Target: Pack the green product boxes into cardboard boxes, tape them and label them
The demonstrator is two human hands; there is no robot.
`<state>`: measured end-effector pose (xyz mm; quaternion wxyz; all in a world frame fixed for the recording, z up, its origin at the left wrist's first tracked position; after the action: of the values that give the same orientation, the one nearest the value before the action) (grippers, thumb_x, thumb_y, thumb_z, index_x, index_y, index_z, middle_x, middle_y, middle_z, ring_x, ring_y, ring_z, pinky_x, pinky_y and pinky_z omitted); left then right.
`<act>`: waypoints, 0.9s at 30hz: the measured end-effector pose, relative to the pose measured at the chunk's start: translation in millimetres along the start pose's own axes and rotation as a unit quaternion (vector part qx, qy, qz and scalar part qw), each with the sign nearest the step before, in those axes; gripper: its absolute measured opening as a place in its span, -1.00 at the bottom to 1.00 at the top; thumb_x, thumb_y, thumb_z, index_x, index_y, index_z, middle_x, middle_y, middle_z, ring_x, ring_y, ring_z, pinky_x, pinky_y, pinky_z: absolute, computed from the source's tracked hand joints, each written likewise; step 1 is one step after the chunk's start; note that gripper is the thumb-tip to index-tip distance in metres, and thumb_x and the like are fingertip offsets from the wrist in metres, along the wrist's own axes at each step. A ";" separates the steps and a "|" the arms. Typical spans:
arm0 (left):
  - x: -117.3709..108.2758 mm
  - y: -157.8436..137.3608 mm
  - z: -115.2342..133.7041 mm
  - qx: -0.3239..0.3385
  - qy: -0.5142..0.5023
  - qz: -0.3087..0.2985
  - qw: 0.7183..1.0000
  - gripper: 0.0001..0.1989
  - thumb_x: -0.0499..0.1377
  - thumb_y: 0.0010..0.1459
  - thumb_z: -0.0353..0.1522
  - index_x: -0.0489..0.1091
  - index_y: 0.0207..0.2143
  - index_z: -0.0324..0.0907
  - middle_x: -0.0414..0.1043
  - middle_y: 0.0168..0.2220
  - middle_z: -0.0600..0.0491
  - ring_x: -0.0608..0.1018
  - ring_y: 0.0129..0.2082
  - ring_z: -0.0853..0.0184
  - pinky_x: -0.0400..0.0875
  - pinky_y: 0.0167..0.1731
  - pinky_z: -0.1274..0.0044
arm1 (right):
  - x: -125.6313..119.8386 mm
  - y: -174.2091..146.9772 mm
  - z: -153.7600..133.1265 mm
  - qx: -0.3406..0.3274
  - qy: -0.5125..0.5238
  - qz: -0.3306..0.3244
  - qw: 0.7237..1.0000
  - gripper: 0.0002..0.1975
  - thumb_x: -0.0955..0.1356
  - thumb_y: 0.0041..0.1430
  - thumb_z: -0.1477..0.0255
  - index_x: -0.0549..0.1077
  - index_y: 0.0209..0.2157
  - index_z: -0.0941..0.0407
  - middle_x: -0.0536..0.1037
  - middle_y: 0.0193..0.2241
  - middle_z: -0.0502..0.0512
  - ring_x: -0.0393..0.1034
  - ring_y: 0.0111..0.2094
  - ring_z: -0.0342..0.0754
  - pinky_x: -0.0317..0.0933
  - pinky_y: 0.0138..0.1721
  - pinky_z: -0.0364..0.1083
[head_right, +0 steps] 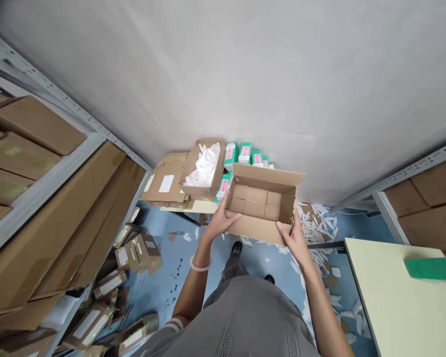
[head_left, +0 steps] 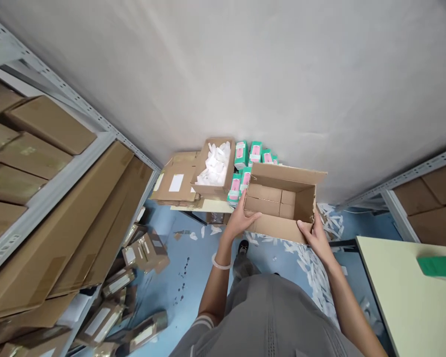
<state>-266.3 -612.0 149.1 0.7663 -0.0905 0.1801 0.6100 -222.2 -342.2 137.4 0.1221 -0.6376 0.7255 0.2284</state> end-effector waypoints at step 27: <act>-159.2 140.9 -168.6 -0.193 0.313 -0.041 0.929 -0.51 0.19 0.24 -0.23 0.30 0.19 -0.15 0.07 0.37 -0.21 0.23 0.32 -0.05 0.16 0.23 0.10 | 98.0 100.8 -62.3 0.005 -0.208 0.037 0.978 -0.50 0.18 0.32 0.06 0.43 0.10 0.02 -0.03 0.38 0.17 -0.06 0.37 0.24 0.01 0.31 0.19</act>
<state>-460.9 -782.4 67.1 0.6633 -0.4304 0.2855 0.5415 -329.3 -449.4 163.2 0.2645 -0.5487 0.7083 0.3568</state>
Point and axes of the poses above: each hand's wrist, its own y-axis towards the middle knuckle, its own x-axis out of the palm, z = x × y, the point moved 7 cm from there along y, towards the middle knuckle
